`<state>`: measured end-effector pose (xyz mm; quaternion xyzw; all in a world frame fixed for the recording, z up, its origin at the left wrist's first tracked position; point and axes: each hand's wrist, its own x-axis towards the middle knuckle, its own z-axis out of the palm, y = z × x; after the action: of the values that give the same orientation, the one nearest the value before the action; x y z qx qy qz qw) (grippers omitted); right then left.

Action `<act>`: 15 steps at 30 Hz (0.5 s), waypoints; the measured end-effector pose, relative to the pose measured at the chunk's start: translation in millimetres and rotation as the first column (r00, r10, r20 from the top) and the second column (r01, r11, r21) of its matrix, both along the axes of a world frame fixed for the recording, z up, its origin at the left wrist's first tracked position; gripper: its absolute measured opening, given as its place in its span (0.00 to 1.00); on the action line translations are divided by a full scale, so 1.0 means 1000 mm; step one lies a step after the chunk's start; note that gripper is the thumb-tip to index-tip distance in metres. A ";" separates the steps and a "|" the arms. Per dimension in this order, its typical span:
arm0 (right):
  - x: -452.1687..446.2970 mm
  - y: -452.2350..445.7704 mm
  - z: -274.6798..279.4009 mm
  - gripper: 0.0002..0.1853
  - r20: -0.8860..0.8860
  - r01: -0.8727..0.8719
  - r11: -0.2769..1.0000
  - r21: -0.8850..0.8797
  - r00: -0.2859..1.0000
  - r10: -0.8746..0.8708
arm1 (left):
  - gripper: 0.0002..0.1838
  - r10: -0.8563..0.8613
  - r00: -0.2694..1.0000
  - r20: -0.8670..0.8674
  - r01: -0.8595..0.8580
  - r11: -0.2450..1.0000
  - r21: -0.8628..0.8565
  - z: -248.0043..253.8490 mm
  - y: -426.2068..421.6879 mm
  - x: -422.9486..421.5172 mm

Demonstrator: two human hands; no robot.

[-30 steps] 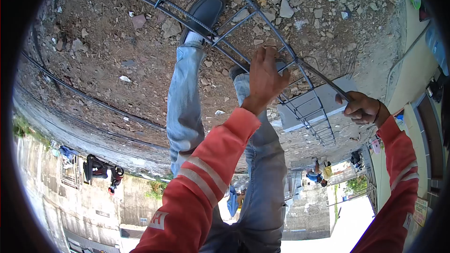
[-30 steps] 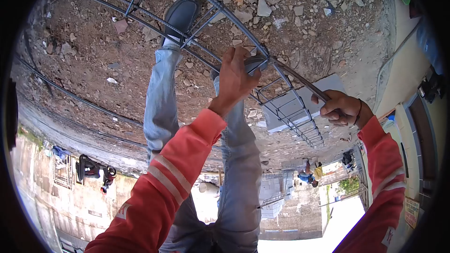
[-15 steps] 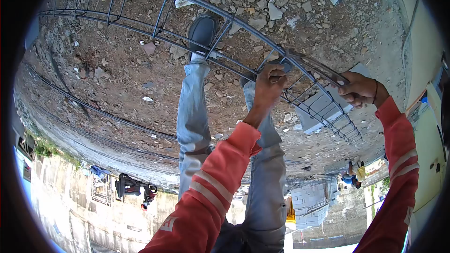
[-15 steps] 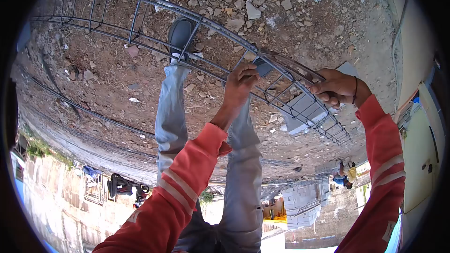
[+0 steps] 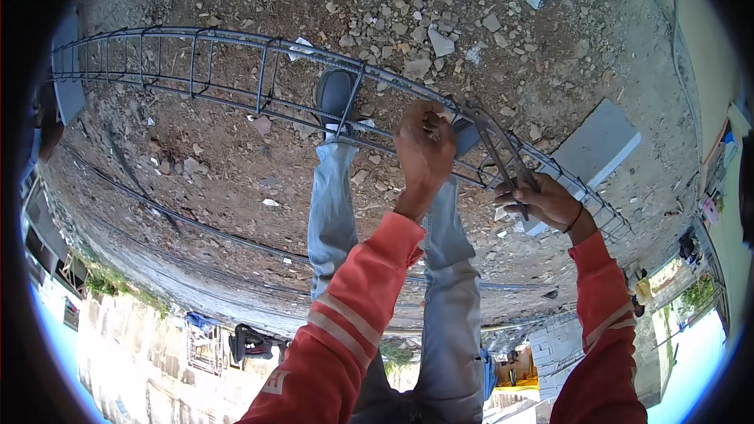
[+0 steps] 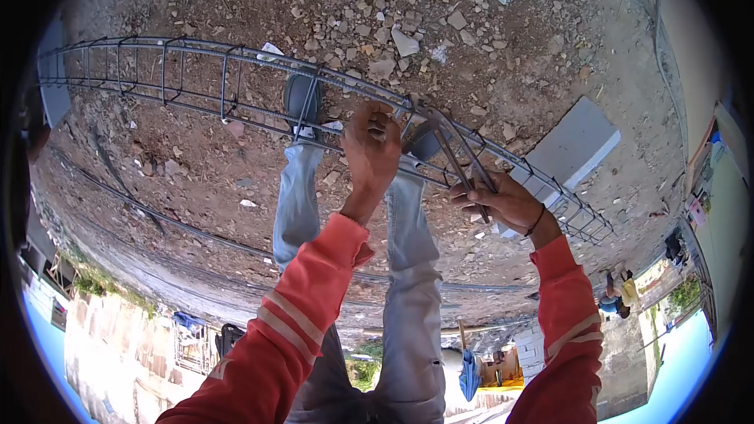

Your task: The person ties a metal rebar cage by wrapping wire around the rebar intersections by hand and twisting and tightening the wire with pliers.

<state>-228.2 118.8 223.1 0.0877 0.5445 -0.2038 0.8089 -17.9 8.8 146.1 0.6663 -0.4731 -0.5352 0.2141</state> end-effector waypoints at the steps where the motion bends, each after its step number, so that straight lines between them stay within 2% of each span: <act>1: 0.013 0.013 -0.004 0.16 -0.121 0.006 0.998 -0.066 0.993 -0.014 | 0.08 -0.085 0.995 0.061 0.091 0.991 -0.101 -0.003 -0.014 0.000; 2: 0.028 0.031 -0.012 0.15 -0.235 0.007 0.992 -0.129 0.971 -0.037 | 0.07 -0.162 0.978 0.133 0.186 0.963 -0.194 -0.008 -0.028 -0.001; 3: 0.049 0.056 -0.026 0.11 -0.459 -0.063 0.975 -0.212 0.888 -0.043 | 0.09 -0.248 0.955 0.162 0.281 0.933 -0.224 -0.017 -0.043 -0.002; 4: 0.068 0.066 -0.030 0.10 -0.676 -0.204 0.953 -0.223 0.737 -0.001 | 0.09 -0.268 0.948 0.170 0.303 0.924 -0.232 -0.025 -0.056 -0.007; 6: 0.108 0.076 -0.039 0.11 -0.924 -0.271 0.943 -0.193 0.373 -0.082 | 0.19 -0.462 0.812 0.355 0.560 0.789 -0.253 -0.040 -0.080 -0.024; 7: 0.121 0.076 -0.040 0.12 -0.955 -0.260 0.959 -0.116 0.294 -0.036 | 0.19 -0.481 0.798 0.364 0.581 0.773 -0.254 -0.047 -0.090 -0.035; 8: 0.132 0.085 -0.051 0.13 -0.986 -0.305 0.947 -0.104 0.157 -0.058 | 0.26 -0.570 0.697 0.434 0.697 0.679 -0.228 -0.055 -0.099 -0.047; 10: 0.152 0.101 -0.066 0.10 -0.997 -0.235 0.969 -0.075 0.037 -0.068 | 0.38 -0.691 0.472 0.548 0.872 0.457 -0.174 -0.086 -0.110 -0.065; 11: 0.155 0.107 -0.071 0.10 -0.996 -0.211 0.974 -0.083 0.052 -0.073 | 0.42 -0.718 0.358 0.596 0.929 0.335 -0.155 -0.104 -0.115 -0.073; 12: 0.158 0.113 -0.076 0.11 -0.999 -0.207 0.978 -0.038 0.030 -0.033 | 0.42 -0.724 0.329 0.607 0.940 0.315 -0.134 -0.118 -0.118 -0.082; 14: 0.161 0.123 -0.081 0.11 -0.999 -0.194 0.981 -0.008 0.036 -0.002 | 0.43 -0.644 0.115 0.756 0.993 0.056 -0.104 -0.144 -0.122 -0.097; 15: 0.156 0.126 -0.082 0.11 -0.999 -0.222 0.974 0.047 0.014 0.051 | 0.43 -0.640 0.094 0.762 0.995 0.043 -0.086 -0.159 -0.123 -0.101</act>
<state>-72.6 244.8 141.4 -0.1817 0.9447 -0.1612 0.2204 -119.3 -114.4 -12.8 0.2341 -0.9547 -0.1519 -0.1037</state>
